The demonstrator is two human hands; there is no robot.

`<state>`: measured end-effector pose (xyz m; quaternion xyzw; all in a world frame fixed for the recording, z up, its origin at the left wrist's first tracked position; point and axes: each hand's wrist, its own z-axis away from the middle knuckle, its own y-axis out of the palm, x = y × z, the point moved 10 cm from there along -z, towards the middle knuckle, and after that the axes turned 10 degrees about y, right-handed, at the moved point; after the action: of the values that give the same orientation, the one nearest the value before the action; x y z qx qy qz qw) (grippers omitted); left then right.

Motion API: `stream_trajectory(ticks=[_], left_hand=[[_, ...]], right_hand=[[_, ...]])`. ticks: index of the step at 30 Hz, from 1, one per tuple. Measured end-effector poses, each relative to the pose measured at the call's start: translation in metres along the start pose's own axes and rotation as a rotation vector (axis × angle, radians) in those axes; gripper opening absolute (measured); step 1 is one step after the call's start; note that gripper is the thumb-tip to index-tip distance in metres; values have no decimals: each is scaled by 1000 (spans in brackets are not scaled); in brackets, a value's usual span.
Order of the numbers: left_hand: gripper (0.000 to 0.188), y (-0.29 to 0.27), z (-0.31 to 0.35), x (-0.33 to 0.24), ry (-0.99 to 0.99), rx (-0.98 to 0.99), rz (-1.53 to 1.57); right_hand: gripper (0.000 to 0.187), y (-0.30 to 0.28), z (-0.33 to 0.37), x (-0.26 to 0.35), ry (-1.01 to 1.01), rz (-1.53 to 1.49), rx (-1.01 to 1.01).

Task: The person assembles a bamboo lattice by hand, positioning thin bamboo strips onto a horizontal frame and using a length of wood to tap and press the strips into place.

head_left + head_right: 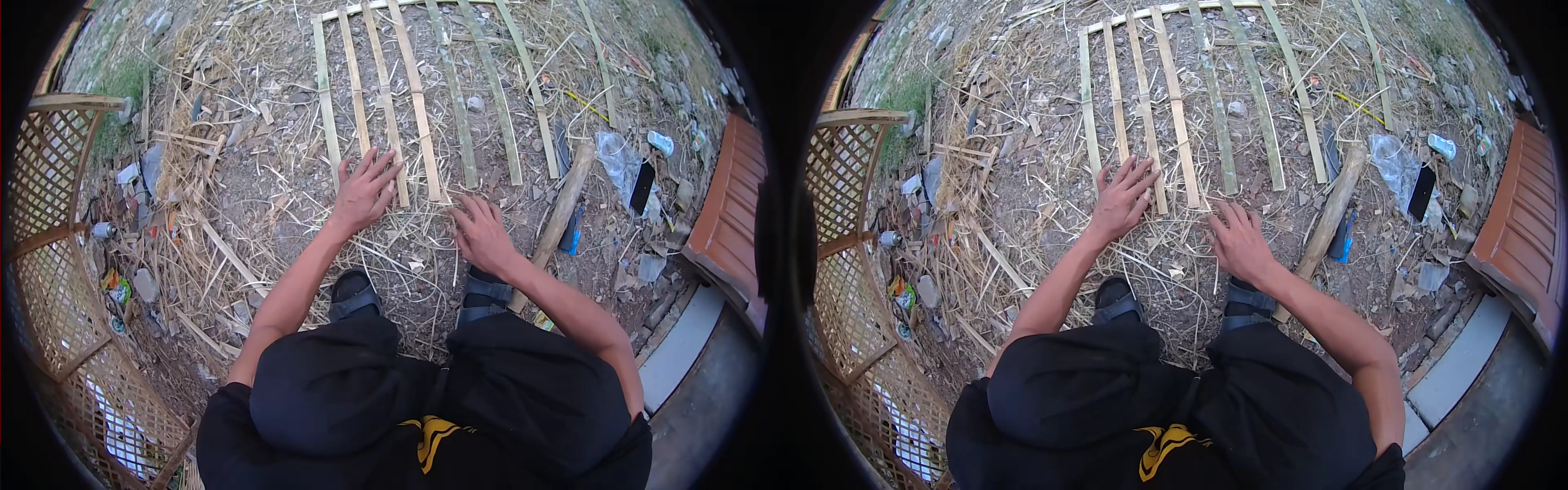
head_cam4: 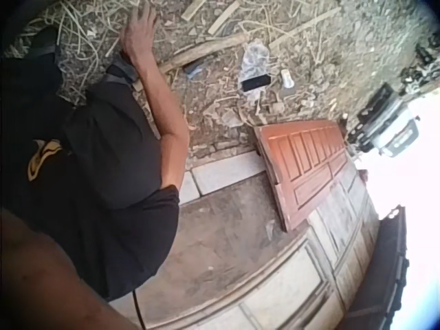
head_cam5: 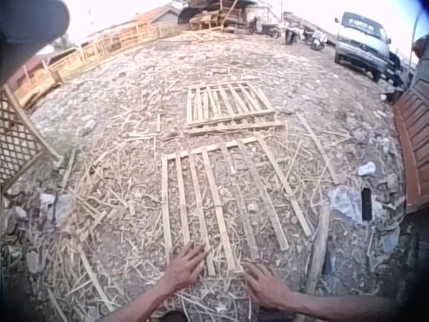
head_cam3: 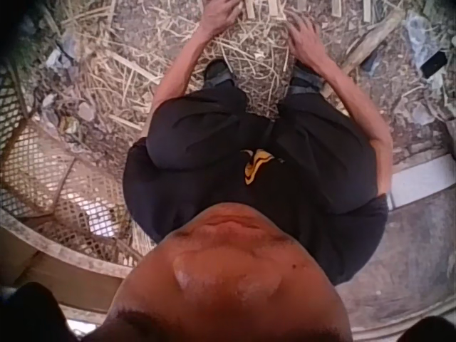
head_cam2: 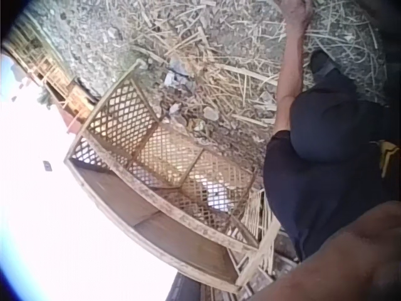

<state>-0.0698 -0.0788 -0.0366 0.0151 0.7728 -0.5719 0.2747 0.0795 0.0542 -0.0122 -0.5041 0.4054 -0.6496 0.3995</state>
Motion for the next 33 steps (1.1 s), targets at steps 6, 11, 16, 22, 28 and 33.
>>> stream_trajectory(ticks=[6, 11, 16, 22, 28, 33], left_hand=[[45, 2, 1, -3, 1, -8, -82], [44, 3, -4, -4, -34, 21, -103], [44, 6, -4, -3, -30, 35, -97], [42, -3, -13, -27, 1, -84, 5], [38, -6, -31, -80, 126, -104, 82], [30, 3, -26, -101, 161, -88, 344]], right_hand=[[36, -20, 4, -7, -60, -166, -96], [37, -60, 1, -64, 173, -192, -278], [55, -109, 29, -158, 633, 61, -496], [68, -83, 69, -223, 961, 177, -283], [50, -65, 76, -241, 1056, -149, -121], [45, -77, 104, -258, 1092, -380, -224]])
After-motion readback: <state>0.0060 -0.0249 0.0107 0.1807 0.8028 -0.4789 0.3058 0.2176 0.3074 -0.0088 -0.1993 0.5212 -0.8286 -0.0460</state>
